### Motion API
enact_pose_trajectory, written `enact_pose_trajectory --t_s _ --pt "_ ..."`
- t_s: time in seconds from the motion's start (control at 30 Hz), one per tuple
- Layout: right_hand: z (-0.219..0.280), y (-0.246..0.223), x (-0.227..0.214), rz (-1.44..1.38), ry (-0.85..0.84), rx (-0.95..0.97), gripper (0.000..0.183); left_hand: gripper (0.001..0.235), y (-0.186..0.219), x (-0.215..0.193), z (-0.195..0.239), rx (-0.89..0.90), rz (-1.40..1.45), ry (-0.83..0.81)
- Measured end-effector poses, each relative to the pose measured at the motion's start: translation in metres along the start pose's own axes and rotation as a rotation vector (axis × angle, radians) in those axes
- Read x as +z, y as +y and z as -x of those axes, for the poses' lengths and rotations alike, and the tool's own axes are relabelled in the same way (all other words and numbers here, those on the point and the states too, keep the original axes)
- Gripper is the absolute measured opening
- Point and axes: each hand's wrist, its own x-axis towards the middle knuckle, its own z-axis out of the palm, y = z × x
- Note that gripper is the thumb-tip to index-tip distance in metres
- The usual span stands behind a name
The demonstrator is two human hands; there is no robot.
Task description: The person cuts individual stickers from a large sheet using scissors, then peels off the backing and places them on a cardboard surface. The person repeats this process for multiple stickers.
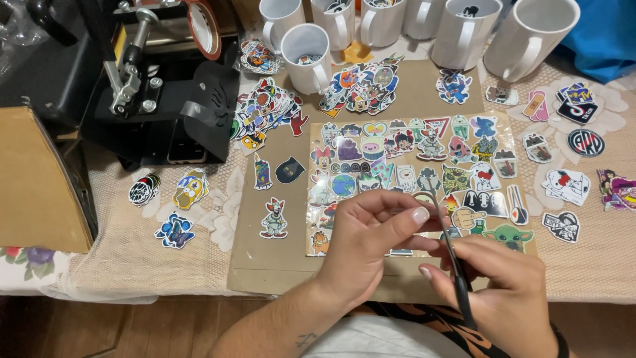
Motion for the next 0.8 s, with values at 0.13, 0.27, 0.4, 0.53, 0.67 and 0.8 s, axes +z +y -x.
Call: enact_pose_trajectory --t_s 0.13,0.27,0.4,0.53,0.67,0.8 --pt "0.001 0.005 -0.002 -0.031 0.006 0.046 0.019 0.011 0.004 -0.003 0.002 -0.033 -0.010 -0.004" --pt "0.005 0.013 -0.005 -0.058 -0.050 0.050 0.021 0.014 0.009 -0.008 0.001 -0.023 0.000 0.047" --pt "0.015 0.025 -0.007 -0.361 -0.173 0.209 0.018 0.055 0.016 -0.009 0.004 -0.055 -0.003 0.028" --pt "0.015 0.030 -0.011 -0.813 -0.408 0.337 0.023 0.070 0.014 -0.009 0.005 -0.050 0.035 -0.035" --pt "0.019 0.032 -0.006 -0.988 -0.462 0.404 0.039 0.069 0.004 -0.015 0.004 -0.053 0.144 -0.119" --pt "0.024 0.032 0.000 -1.405 -0.447 0.587 0.038 0.065 0.001 -0.017 0.002 -0.071 0.200 -0.105"
